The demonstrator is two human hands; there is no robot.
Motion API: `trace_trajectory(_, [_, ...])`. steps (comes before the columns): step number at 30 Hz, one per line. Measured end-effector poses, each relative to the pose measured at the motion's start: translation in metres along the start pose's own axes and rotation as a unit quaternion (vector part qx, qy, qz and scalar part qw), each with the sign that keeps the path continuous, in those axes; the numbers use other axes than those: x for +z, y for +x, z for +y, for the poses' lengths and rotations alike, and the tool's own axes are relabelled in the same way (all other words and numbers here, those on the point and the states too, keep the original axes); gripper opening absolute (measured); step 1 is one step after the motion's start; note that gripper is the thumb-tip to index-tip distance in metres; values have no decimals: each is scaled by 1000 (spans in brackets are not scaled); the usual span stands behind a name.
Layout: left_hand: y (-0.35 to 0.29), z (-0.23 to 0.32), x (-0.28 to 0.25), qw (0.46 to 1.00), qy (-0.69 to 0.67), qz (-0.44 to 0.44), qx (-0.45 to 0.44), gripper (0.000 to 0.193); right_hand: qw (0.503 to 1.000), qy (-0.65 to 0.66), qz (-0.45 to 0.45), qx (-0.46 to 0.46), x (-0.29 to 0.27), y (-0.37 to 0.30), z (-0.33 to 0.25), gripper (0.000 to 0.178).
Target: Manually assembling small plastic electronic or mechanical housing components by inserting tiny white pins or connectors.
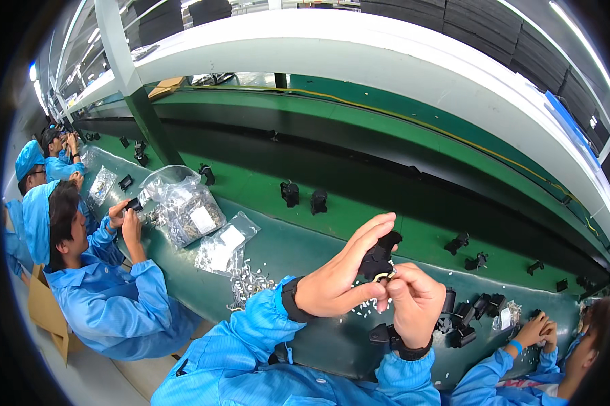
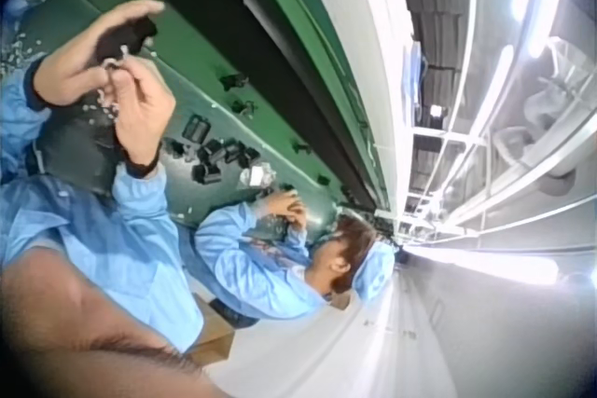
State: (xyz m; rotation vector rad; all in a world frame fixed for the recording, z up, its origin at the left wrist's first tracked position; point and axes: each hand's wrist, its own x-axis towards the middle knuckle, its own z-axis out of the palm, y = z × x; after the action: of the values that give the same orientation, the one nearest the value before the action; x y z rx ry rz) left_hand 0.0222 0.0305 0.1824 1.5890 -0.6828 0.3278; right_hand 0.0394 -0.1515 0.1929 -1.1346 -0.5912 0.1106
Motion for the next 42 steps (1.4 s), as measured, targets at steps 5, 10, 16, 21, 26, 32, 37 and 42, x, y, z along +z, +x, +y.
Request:
trace_trajectory(5, [-3,11,-1,1000,1,-11,14,69,989,62,-91,98,-13,1,-3,29])
trace_trajectory(10, [-2,13,-7,999,33,-34,13,67,986,98,-79,110,-12,1,-5,28])
trace_trajectory(16, [-1,13,-8,998,30,-47,10,69,988,63,-97,103,-20,-2,-7,23])
trace_trajectory(21, [0,17,-4,996,51,-71,6,72,991,52,-83,90,-19,-4,-11,19])
trace_trajectory(26, [-4,10,-6,996,52,-73,24,68,994,32,-89,54,-18,-2,-9,19])
trace_trajectory(32, [-2,16,-4,999,13,-51,-11,62,992,44,-75,95,-19,-5,-17,19])
trace_trajectory(37, [-4,14,-7,997,54,-50,4,60,994,16,-50,99,-10,-7,-25,18])
trace_trajectory(42, [-4,18,-10,995,67,-80,8,62,993,-16,-47,103,-15,-8,-28,17])
